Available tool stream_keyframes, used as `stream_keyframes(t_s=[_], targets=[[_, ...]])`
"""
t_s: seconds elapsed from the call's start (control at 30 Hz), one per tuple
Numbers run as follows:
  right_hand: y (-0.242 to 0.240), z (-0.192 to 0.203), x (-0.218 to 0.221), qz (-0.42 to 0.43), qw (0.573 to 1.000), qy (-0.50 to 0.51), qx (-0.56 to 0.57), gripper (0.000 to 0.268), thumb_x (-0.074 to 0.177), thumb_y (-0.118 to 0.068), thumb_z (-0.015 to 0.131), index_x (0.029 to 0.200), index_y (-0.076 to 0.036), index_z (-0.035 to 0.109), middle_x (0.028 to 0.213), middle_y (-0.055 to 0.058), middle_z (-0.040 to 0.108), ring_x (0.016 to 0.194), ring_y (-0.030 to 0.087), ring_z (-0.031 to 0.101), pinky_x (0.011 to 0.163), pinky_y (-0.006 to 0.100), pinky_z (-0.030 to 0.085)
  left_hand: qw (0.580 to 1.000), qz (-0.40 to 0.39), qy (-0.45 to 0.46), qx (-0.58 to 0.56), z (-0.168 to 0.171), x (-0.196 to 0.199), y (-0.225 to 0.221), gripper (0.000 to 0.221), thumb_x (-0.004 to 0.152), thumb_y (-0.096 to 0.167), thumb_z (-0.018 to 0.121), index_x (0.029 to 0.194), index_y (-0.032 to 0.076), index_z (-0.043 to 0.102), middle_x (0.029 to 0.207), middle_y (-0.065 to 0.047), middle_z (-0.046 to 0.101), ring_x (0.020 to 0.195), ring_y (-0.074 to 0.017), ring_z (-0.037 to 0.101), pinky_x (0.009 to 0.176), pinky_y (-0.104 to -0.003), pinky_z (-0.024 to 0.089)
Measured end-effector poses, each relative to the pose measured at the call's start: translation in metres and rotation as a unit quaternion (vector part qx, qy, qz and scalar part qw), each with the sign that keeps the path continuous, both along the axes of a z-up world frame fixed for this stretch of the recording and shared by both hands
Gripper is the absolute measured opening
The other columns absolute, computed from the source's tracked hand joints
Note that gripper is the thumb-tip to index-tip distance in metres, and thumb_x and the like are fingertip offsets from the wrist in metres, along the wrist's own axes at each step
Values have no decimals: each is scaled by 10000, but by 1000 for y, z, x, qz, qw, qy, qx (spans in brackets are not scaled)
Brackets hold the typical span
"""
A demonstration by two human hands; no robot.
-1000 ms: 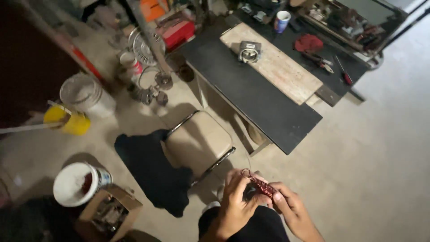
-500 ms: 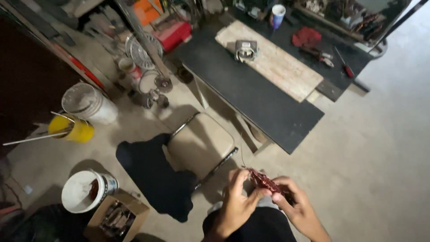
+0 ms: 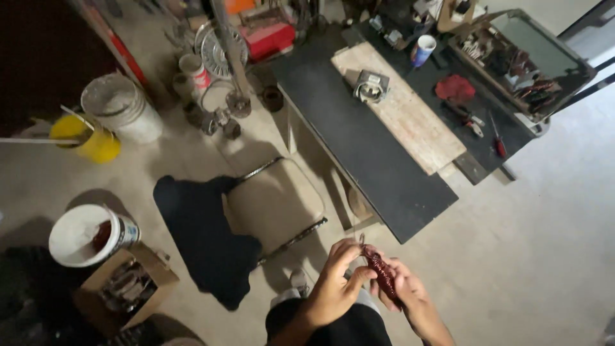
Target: Repairing an electric motor by manipulating a copper wire coil and its housing on a workbench
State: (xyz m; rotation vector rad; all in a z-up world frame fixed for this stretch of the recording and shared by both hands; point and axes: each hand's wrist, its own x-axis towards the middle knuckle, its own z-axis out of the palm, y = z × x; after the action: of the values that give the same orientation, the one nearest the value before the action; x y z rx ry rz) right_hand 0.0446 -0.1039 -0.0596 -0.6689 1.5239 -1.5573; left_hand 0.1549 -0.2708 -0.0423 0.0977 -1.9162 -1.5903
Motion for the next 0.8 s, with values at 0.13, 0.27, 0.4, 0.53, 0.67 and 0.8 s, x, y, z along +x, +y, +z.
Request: stream_keyframes(t_s=[0.13,0.27,0.4,0.53,0.67,0.8], targets=[[2,-10,-8,-15,997,69,19,370,972,-284,643,1251,-59,551,762,73,594,585,142,548,528,279,435,996,80,-32,12,-28,-6,4,510,974,495,632,1174,29,579,1107,-141,621,1094,-292,588,975,-396,457],[-5,-13,-19,-4,995,96,-3,383,1001,-305,582,1217,4,644,749,87,627,641,150,586,579,292,498,995,97,-20,4,-18,-13,-2,433,898,289,796,1163,40,560,1083,-119,607,1047,-285,576,946,-386,453],[-15,7,-29,24,997,73,25,470,1003,-402,532,1150,10,703,842,114,687,562,142,513,513,265,368,997,58,17,-39,10,-16,-12,306,1053,289,561,1196,30,641,1177,-118,659,1149,-316,593,1058,-435,442],[-29,25,-35,56,998,4,7,493,1033,-467,409,1068,-5,575,522,6,373,504,112,269,535,285,211,998,-11,-5,-61,-1,-23,-16,295,950,-85,549,1212,37,609,1203,-61,659,1199,-238,607,1252,-451,273],[-19,-3,-54,71,996,-53,-14,564,1031,-448,441,1324,19,561,706,201,663,424,105,385,408,240,268,998,57,-29,-15,-43,-32,-7,327,946,98,723,1237,28,591,1265,-213,541,1341,-334,495,1166,-444,430],[-16,-11,-62,50,995,73,-47,312,953,-217,699,1153,-39,539,820,60,565,590,133,506,529,267,394,994,96,-17,-46,-19,-39,-8,340,981,261,701,1143,8,541,1128,-142,567,1082,-306,520,985,-403,431]])
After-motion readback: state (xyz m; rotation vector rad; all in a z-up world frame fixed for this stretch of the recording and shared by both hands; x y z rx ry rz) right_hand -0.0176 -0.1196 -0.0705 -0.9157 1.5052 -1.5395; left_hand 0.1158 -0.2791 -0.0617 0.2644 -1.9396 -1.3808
